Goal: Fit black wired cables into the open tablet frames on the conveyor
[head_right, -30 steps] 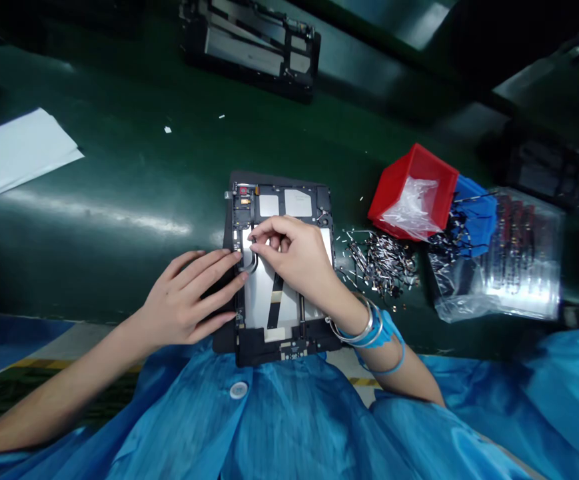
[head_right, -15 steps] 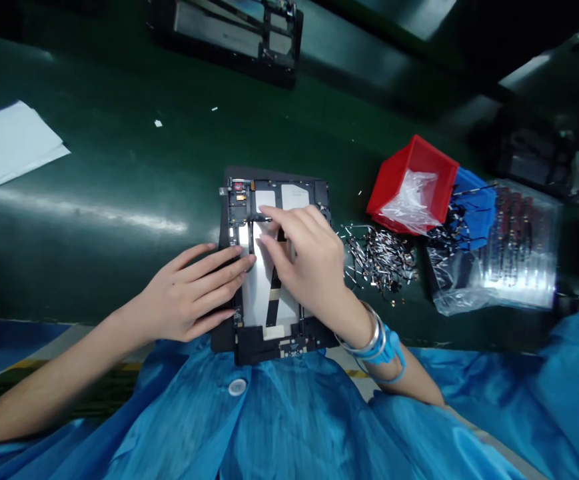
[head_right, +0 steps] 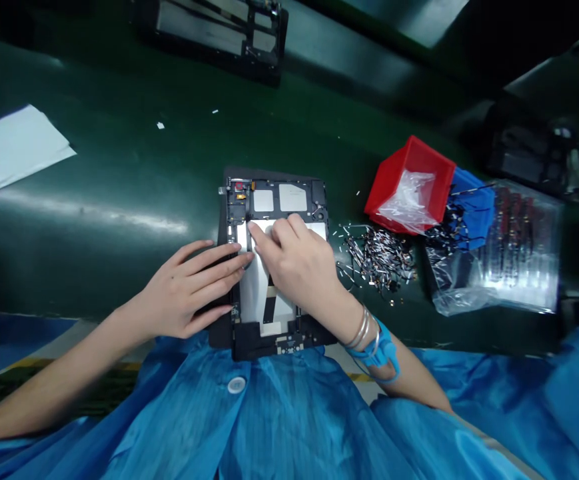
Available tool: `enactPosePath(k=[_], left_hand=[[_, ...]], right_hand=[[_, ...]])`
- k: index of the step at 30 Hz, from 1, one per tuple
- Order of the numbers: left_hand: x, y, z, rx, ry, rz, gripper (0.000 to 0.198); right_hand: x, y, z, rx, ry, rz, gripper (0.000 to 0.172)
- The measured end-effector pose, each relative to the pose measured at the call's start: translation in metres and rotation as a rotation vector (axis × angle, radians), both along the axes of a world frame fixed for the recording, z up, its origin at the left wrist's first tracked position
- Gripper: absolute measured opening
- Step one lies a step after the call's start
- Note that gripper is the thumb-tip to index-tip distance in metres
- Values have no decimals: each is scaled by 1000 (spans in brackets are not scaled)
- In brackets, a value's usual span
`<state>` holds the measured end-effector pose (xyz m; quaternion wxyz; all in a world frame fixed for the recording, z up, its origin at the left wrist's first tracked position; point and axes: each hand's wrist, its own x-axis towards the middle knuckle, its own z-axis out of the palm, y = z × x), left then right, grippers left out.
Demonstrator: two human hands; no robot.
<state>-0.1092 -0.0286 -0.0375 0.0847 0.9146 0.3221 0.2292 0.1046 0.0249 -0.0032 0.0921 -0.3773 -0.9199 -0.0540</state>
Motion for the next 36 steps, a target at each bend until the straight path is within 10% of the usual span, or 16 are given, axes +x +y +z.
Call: enactPosePath(k=[5,11,24,36], left_hand=[[5,-16,-2,-119,-209,112,43],[20,-56,-8,-208,-348,619,53],[31,-16,2,52,-4,349,44],[28,-12,2,56,-13,295,45]], right_hand=[[26,-9,11,65,244,-161,31],[67,-36,-4,-34,412,-480,31],[-15,46,17,-576,437,-163,10],[-7,39,19,-1035,511,-214,28]])
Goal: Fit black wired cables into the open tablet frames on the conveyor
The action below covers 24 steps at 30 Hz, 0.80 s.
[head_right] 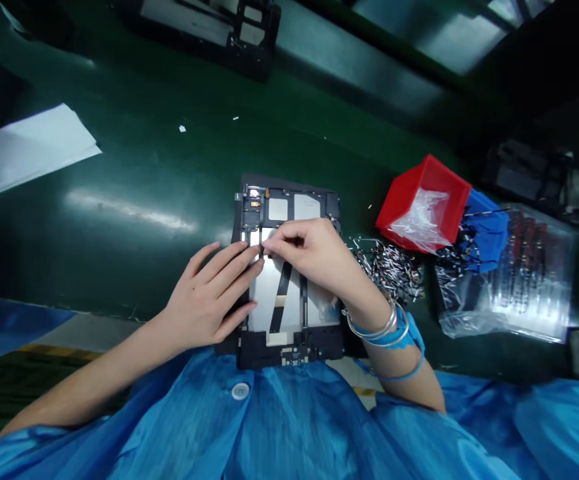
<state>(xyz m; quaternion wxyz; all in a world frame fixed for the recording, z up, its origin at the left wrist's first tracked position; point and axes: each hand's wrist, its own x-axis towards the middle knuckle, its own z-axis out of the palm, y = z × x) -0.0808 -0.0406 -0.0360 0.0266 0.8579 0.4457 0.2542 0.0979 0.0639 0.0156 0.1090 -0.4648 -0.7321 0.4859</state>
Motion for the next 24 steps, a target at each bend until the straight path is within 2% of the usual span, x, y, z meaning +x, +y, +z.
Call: enactPosePath(k=[5,9,12,18,20,22,24], left_hand=[[0,0,-1,-5,12,17,45],[0,0,-1,-5,11,22,44],[0,0,-1,-4,6,17,44],[0,0,-1,-15,10,11,45],[0,0,-2,-13,7,12,45],[0,-1,-3,-22,4,13,46],[-1,-2,-4,-39,-11,25,46]], right_hand=[[-5,3,-2,-61,39,-61,13],[-7,3,0,-17,-55,-30,14],[-10,5,0,1,-126,-4,5],[-13,10,4,74,-198,60,11],[-6,5,6,184,-158,-55,9],[8,-5,6,385,-127,-276,4],[27,-18,4,571,-151,-486,8]])
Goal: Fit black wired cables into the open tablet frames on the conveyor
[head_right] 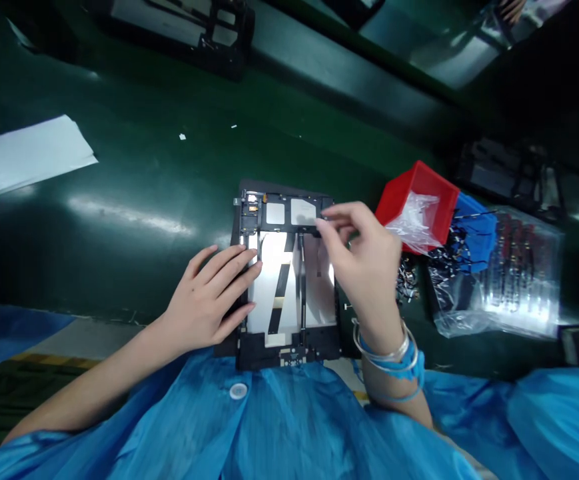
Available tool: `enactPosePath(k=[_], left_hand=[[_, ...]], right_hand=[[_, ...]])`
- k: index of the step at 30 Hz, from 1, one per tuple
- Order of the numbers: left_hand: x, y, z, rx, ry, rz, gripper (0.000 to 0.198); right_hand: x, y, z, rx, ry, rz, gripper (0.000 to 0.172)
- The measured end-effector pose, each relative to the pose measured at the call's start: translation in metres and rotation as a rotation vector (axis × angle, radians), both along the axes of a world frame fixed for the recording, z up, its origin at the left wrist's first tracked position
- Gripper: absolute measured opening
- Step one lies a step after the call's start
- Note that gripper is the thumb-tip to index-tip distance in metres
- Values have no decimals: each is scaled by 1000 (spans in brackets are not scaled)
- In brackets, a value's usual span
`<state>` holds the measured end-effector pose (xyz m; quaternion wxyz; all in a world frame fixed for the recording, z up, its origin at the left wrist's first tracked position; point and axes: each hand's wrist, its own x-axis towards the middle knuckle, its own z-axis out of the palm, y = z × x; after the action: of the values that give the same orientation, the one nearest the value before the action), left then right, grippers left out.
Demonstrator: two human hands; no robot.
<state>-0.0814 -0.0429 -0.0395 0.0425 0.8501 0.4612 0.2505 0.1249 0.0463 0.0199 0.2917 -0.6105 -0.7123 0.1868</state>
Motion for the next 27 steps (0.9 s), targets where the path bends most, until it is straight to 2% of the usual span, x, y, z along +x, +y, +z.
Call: enactPosePath(k=[2,4,9,11,14,16,20,27], left_hand=[[0,-1,0,-22,-24,27,46],[-1,-2,0,-43,-25,47,48],[-1,1,4,-58,56,63,51],[-1,2,5,-54,64,68,52],[0,3,4,-52,60,62,52],[0,5,3,-52,54,61,54],[-1,8,0,-39,36,53,58],[-5,12,-2,-12,52,33,55]], right_hand=[[17,-14,-4,77,-46,-100,13],[27,-27,-9,135,-103,-51,15],[8,-37,-17,333,-274,427,21],[-6,-30,-17,337,-302,496,24],[-19,-16,-15,339,-275,476,24],[-24,-10,-13,382,-298,512,25],[-29,-10,-13,450,-508,628,27],[-37,-29,-20,436,-738,520,30]])
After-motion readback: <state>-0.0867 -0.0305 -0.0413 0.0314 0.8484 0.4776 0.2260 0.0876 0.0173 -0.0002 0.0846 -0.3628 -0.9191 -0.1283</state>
